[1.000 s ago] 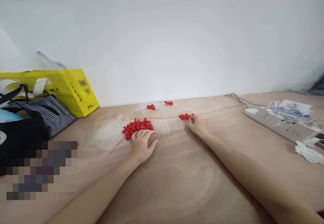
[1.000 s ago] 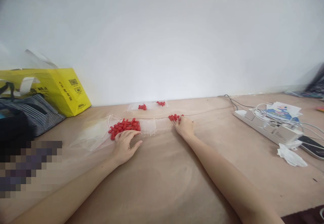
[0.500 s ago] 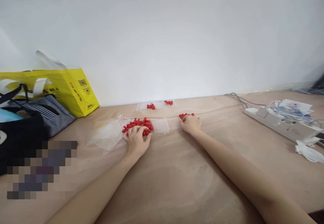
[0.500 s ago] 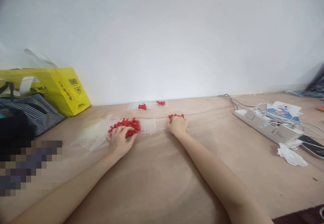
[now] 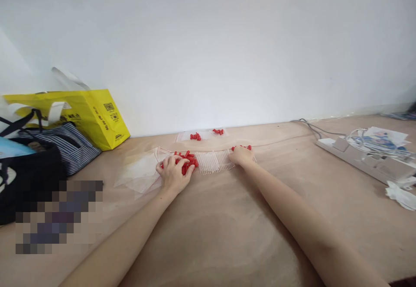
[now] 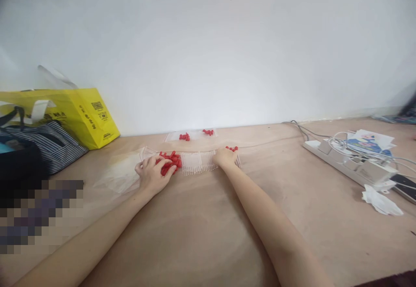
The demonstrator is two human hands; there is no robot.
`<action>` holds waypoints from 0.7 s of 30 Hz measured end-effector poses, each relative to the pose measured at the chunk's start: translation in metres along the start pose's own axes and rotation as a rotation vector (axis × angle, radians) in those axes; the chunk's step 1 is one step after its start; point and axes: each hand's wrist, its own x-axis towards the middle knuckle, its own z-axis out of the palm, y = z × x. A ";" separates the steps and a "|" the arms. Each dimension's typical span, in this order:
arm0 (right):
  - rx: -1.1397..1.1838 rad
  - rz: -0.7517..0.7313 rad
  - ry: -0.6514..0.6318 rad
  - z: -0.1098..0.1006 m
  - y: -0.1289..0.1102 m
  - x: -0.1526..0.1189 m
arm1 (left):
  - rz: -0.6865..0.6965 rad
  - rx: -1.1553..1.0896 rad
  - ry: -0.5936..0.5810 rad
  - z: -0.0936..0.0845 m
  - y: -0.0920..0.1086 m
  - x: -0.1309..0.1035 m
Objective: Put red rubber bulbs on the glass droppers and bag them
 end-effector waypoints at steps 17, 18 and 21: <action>-0.041 -0.393 0.450 0.006 0.021 -0.059 | -0.010 -0.027 -0.030 0.014 0.015 0.009; -0.027 -0.431 0.464 0.008 0.025 -0.063 | -0.006 -0.039 -0.015 0.011 0.016 0.007; 0.054 -0.579 0.436 0.014 0.038 -0.073 | 0.090 -0.118 0.006 -0.004 0.015 -0.005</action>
